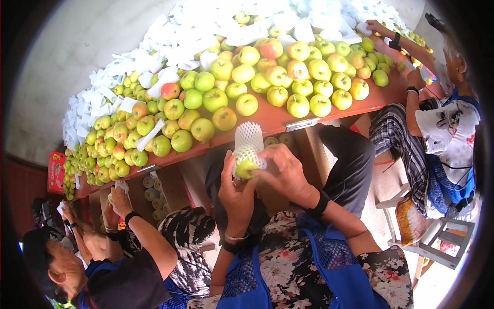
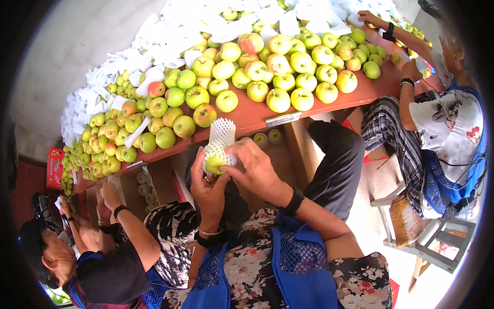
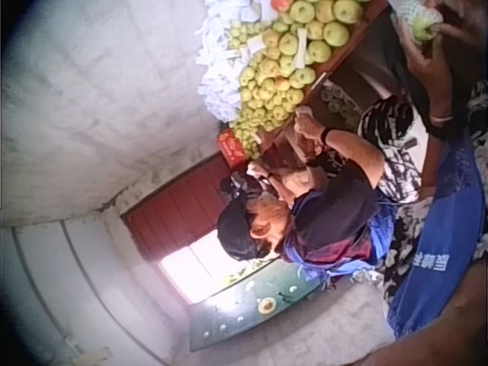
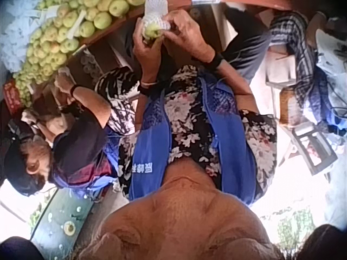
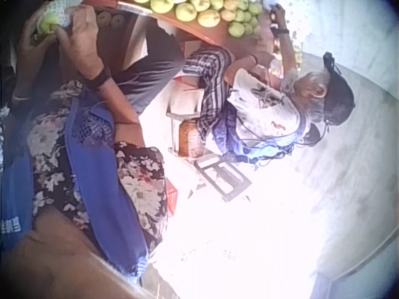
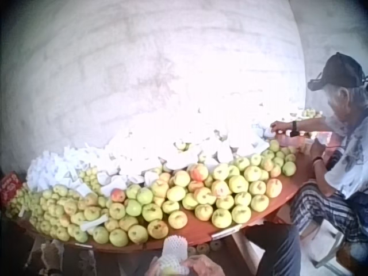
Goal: Packing harvested apples into protective foam sleeves and cardboard boxes.
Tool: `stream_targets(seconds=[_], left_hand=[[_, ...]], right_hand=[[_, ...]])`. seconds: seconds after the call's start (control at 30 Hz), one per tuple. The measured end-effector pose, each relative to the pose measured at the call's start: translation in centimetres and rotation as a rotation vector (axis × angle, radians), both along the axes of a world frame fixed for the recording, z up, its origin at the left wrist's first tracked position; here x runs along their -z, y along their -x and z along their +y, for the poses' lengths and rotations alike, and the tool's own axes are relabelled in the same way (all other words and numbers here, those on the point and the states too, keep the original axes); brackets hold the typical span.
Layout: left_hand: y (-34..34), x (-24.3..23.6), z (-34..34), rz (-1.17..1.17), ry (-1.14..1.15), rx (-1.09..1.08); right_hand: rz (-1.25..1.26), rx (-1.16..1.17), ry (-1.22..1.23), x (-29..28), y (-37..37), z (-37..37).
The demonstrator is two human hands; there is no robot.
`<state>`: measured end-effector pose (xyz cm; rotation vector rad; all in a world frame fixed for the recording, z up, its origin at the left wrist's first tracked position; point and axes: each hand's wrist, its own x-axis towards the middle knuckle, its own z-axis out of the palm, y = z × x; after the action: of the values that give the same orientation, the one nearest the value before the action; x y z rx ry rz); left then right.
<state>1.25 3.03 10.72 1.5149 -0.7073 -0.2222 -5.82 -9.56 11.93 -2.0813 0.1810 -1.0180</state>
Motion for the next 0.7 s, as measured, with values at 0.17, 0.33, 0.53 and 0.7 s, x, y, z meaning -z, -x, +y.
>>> stream_targets(seconds=[0.17, 0.33, 0.53, 0.7], left_hand=[[-0.6, -0.4, 0.3, -0.081, -0.040, -0.020], [-0.6, -1.1, 0.2, 0.067, -0.042, 0.077], [-0.2, -1.0, -0.2, -0.288, -0.368, -0.025], [-0.2, -1.3, -0.6, -0.239, -0.402, -0.029]], right_hand=[[0.121, -0.078, -0.178, -1.5, 0.7, -0.8], [0.263, -0.322, -0.081, -0.7, 0.3, -1.8], [0.269, -0.145, 0.093, 1.1, -0.4, -0.1], [0.211, -0.044, 0.180, 2.5, -0.8, 0.1]])
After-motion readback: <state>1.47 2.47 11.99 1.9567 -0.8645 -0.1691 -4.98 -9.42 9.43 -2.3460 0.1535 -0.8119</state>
